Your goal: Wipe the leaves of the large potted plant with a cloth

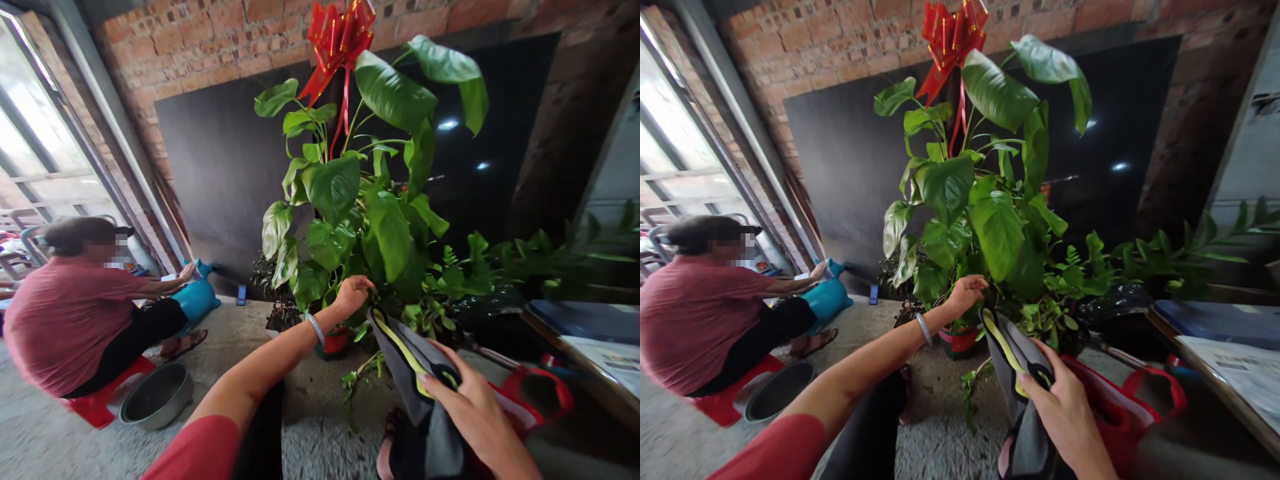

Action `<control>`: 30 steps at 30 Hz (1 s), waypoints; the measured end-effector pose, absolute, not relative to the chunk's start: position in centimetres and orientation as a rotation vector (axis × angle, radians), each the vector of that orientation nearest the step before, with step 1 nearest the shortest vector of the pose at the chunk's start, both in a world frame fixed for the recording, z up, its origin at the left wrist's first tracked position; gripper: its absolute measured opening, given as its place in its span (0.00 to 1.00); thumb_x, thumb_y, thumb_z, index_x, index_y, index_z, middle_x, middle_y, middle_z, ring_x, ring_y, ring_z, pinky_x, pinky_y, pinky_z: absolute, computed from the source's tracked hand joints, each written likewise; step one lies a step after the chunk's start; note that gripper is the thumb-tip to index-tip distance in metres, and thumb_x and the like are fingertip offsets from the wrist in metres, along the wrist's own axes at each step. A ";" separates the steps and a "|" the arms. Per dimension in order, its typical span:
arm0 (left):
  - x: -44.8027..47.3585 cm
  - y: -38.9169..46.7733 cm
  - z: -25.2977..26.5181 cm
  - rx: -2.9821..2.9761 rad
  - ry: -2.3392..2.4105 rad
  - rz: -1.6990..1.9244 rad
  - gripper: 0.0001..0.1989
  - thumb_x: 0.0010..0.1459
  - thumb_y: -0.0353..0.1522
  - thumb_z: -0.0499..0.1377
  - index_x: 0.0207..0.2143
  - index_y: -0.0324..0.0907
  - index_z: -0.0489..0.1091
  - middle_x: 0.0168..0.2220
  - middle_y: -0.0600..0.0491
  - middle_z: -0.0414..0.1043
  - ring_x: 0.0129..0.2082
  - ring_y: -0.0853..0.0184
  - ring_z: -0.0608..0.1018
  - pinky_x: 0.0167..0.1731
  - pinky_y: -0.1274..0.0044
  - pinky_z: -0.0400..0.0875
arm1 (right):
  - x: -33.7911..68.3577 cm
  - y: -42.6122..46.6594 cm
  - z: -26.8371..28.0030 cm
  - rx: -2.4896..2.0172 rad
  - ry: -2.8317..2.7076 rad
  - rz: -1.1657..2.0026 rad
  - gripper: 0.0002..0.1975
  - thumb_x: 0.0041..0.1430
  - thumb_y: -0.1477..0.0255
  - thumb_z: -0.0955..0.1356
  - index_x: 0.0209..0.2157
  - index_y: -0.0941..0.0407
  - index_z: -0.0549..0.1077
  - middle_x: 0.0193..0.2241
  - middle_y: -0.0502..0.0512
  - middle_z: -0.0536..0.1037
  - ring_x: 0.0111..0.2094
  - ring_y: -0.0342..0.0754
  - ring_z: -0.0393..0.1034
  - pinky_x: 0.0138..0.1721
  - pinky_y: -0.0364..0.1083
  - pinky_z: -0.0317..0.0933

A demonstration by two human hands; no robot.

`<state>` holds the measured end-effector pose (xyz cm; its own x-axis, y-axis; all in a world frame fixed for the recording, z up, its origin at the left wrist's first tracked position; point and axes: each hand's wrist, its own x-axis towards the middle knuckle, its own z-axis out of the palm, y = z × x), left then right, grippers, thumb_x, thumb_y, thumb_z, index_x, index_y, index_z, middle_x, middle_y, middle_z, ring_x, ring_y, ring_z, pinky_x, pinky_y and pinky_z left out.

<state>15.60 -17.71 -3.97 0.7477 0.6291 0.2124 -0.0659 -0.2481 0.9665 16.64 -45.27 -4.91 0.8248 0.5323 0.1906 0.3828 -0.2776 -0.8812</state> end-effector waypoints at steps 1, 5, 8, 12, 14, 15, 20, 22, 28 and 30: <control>15.6 -17.6 -3.7 1.751 0.427 0.758 0.13 0.43 0.17 0.59 0.29 0.39 0.77 0.37 0.50 0.78 0.44 0.62 0.78 0.52 0.70 0.72 | 16.5 -45.6 -4.1 -1.886 -0.689 0.138 0.32 0.46 0.54 0.70 0.52 0.52 0.77 0.43 0.57 0.84 0.45 0.58 0.79 0.49 0.52 0.70; 16.6 -17.9 -1.8 1.853 0.217 0.824 0.23 0.43 0.17 0.59 0.42 0.39 0.79 0.51 0.47 0.77 0.56 0.58 0.74 0.60 0.67 0.67 | 17.8 -42.3 1.0 -1.812 -0.653 -0.228 0.34 0.49 0.54 0.70 0.57 0.52 0.74 0.49 0.60 0.81 0.50 0.59 0.76 0.54 0.53 0.66; 16.8 -18.4 -0.7 1.877 0.204 0.753 0.34 0.42 0.16 0.56 0.54 0.36 0.75 0.56 0.43 0.74 0.51 0.58 0.77 0.57 0.66 0.71 | 19.1 -38.8 1.3 -1.832 -0.635 -0.342 0.35 0.48 0.57 0.68 0.58 0.57 0.72 0.53 0.67 0.79 0.53 0.63 0.74 0.55 0.58 0.64; 12.8 -18.6 -1.3 1.939 0.133 0.721 0.33 0.44 0.17 0.57 0.55 0.37 0.75 0.58 0.43 0.73 0.50 0.59 0.77 0.53 0.70 0.73 | 18.1 -40.0 -5.0 -1.924 -0.717 0.020 0.31 0.45 0.57 0.69 0.52 0.55 0.75 0.43 0.63 0.83 0.46 0.63 0.78 0.50 0.57 0.68; 9.4 -18.6 -2.7 1.924 0.113 0.771 0.28 0.47 0.20 0.57 0.51 0.41 0.77 0.59 0.45 0.72 0.52 0.60 0.76 0.47 0.74 0.75 | 16.4 -42.5 -8.8 -1.885 -0.660 0.202 0.30 0.46 0.54 0.70 0.50 0.54 0.76 0.42 0.59 0.84 0.46 0.61 0.79 0.49 0.54 0.70; 7.8 -18.5 -3.6 1.900 0.148 0.842 0.24 0.49 0.21 0.57 0.49 0.42 0.78 0.58 0.46 0.72 0.53 0.61 0.76 0.45 0.76 0.75 | 15.5 -43.7 -10.4 -1.876 -0.632 0.293 0.29 0.46 0.53 0.70 0.47 0.54 0.77 0.41 0.58 0.84 0.46 0.61 0.79 0.48 0.54 0.70; 4.5 -18.6 -9.0 1.588 0.633 0.968 0.27 0.51 0.28 0.65 0.56 0.42 0.72 0.58 0.44 0.69 0.51 0.61 0.76 0.40 0.77 0.74 | 12.7 -46.9 -11.7 -1.935 -0.550 0.435 0.30 0.40 0.51 0.72 0.43 0.54 0.78 0.37 0.56 0.85 0.43 0.62 0.80 0.47 0.54 0.72; 5.4 -18.8 -10.4 1.529 0.726 0.894 0.36 0.47 0.30 0.70 0.61 0.41 0.69 0.58 0.42 0.69 0.52 0.59 0.75 0.42 0.76 0.74 | 12.4 -47.1 -9.5 -1.959 -0.539 0.360 0.33 0.39 0.50 0.73 0.46 0.53 0.78 0.38 0.56 0.85 0.44 0.62 0.80 0.48 0.53 0.71; 10.9 -19.8 -9.5 1.415 0.592 0.768 0.25 0.50 0.32 0.70 0.52 0.38 0.75 0.47 0.46 0.77 0.44 0.64 0.77 0.41 0.77 0.72 | 12.7 -42.7 -2.3 -1.907 -0.521 -0.062 0.37 0.45 0.50 0.72 0.56 0.52 0.75 0.50 0.60 0.81 0.51 0.62 0.75 0.53 0.54 0.68; 12.1 -20.0 -9.1 1.370 0.557 0.722 0.14 0.54 0.34 0.67 0.43 0.37 0.77 0.36 0.51 0.77 0.35 0.68 0.76 0.35 0.79 0.70 | 13.0 -40.4 -2.8 -1.866 -0.556 -0.134 0.40 0.46 0.51 0.71 0.59 0.57 0.72 0.53 0.65 0.79 0.54 0.64 0.74 0.56 0.57 0.65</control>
<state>12.05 -19.97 -9.10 0.6698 0.7405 0.0553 -0.1345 0.0478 0.9898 12.98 -40.37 -2.77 0.8822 0.3098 0.3545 0.4374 -0.2608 -0.8606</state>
